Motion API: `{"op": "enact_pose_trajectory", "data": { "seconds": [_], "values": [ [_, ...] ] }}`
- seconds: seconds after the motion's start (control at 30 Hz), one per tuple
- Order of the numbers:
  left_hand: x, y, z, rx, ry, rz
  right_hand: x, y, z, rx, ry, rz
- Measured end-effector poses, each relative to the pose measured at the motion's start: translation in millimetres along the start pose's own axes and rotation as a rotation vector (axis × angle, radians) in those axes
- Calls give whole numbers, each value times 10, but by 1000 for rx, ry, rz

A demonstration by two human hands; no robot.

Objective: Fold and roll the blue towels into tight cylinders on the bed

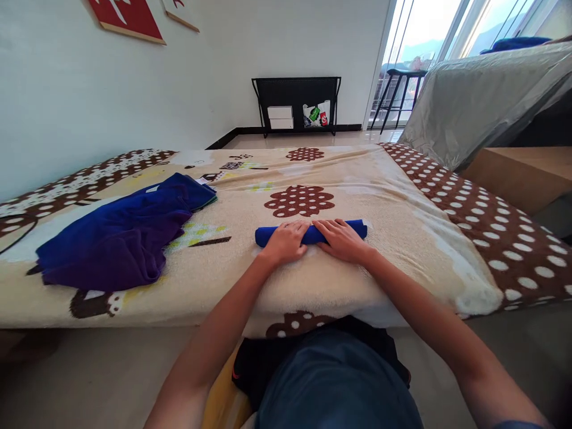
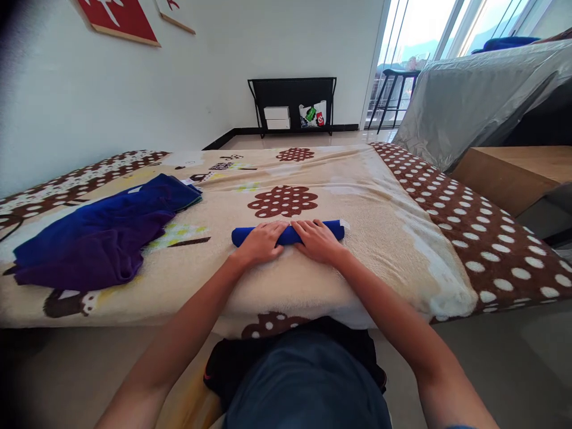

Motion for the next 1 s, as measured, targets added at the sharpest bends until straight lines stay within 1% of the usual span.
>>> {"op": "enact_pose_trajectory", "data": {
  "seconds": [0.07, 0.2, 0.33, 0.47, 0.6, 0.73, 0.83, 0.93, 1.0],
  "values": [
    [5, 145, 151, -8, 21, -12, -21, 126, -155, -11, -24, 1],
    [-3, 439, 500, -69, 38, -18, -91, 404, -460, 7, -48, -27],
    [40, 532, 704, -81, 84, 8, -114, 497, -622, 18, -40, -30],
    [87, 513, 832, -60, 134, 31, -115, 461, -688, 8, 9, -14],
    [119, 538, 953, -68, 157, 53, -129, 500, -783, 39, 45, -21],
    [114, 569, 998, -67, 152, 54, -140, 591, -835, 47, 74, -49],
    [104, 564, 1002, -59, 142, 46, -151, 587, -836, 35, 97, -37],
    [96, 561, 1007, -69, 148, 24, -245, 497, -903, 81, 72, 30],
    [86, 577, 997, -89, 174, 4, -415, 414, -974, 127, -2, 83]
  ]
}}
Point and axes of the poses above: each hand's wrist, its own y-axis away from the middle knuckle, its own x-axis out of the palm, z = x × y, the point moved 9 cm from there along -y, towards the middle knuckle, and after that the axes turned 6 degrees about -y, right-handed, at the moved point
